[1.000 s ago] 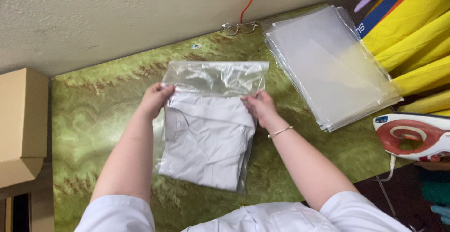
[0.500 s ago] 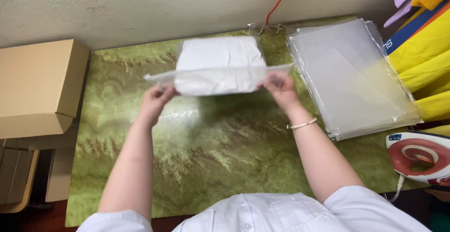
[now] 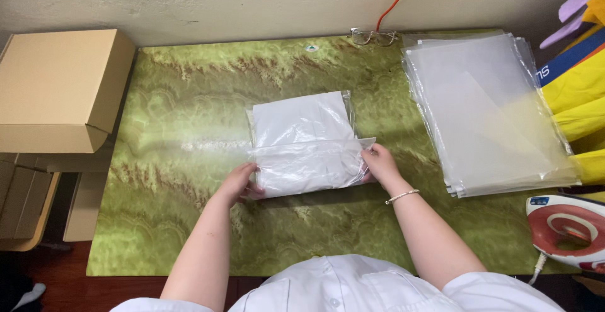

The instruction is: The person irons a white long-sleeved shirt on a table, smoothing the sleeves and body. They then fold the shirt, place it into a clear plastic bag, and put the bagged shirt into a cardboard box.

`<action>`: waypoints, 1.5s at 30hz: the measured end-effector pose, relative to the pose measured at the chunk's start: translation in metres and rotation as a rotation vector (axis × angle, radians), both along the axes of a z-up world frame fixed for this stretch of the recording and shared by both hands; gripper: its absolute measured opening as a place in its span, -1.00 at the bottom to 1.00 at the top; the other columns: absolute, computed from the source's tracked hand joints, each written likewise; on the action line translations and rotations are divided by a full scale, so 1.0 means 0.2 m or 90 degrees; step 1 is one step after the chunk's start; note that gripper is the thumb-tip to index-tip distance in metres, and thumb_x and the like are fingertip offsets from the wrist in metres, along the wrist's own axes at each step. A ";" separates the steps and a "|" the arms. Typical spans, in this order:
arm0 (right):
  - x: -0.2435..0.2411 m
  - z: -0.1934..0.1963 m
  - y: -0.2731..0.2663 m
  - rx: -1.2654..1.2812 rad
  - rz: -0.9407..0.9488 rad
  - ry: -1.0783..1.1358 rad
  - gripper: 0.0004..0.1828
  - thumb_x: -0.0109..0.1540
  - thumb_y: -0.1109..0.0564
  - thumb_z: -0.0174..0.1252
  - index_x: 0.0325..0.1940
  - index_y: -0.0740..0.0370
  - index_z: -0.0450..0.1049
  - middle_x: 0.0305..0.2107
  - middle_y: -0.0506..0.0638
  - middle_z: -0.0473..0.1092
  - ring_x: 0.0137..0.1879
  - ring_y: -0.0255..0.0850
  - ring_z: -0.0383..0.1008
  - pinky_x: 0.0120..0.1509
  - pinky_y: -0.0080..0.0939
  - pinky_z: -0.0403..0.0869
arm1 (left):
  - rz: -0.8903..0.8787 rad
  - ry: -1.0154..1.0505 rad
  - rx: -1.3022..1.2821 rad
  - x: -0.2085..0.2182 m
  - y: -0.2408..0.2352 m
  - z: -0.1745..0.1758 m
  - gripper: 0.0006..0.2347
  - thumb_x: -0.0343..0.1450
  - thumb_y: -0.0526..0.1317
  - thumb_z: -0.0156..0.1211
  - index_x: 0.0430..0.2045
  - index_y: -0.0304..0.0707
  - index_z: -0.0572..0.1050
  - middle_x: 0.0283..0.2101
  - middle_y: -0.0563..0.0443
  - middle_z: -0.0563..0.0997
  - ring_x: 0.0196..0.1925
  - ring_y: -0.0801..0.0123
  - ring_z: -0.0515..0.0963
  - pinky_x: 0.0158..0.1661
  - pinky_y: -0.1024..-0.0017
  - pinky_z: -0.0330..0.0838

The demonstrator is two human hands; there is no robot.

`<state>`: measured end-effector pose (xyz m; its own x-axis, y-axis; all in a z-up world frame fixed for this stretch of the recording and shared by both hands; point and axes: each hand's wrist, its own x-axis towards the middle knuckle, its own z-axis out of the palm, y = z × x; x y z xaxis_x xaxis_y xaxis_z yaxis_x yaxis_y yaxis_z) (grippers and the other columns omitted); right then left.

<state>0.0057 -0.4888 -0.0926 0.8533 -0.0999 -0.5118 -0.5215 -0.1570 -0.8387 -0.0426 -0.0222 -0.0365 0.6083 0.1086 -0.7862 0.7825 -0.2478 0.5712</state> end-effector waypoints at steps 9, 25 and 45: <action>0.06 -0.16 0.04 -0.187 -0.014 0.059 -0.60 0.44 -0.24 0.29 -0.05 0.13 0.64 -0.20 0.19 0.65 -0.55 0.12 0.70 -0.61 -0.14 0.70 | 0.185 -0.072 0.045 -0.03 -0.10 -0.32 -0.64 0.64 0.01 0.23 0.23 -0.11 0.73 -0.40 -0.16 0.71 -0.36 0.09 0.81 -0.35 0.14 0.71; -0.15 -0.04 0.61 -0.563 -0.006 -0.321 -0.56 0.40 -0.12 0.36 0.22 0.09 0.40 0.15 0.14 0.45 0.33 0.25 0.45 0.35 0.35 0.40 | 0.201 -0.050 0.014 -0.02 0.40 -0.59 -0.73 0.36 -0.09 0.40 -0.14 -0.20 0.72 -0.44 -0.08 0.61 -0.43 0.11 0.69 -0.51 0.23 0.57; -0.24 0.18 1.59 -0.701 0.594 -0.004 0.33 0.32 0.31 0.38 0.92 -0.56 -0.21 0.84 -0.07 -0.28 0.91 0.19 -0.29 0.77 0.87 -0.14 | 0.793 -0.280 -0.368 0.38 2.63 -0.14 0.16 0.44 0.45 0.66 0.72 -0.18 -0.05 0.75 -0.12 0.00 0.83 -0.11 -0.02 0.74 -0.04 -0.07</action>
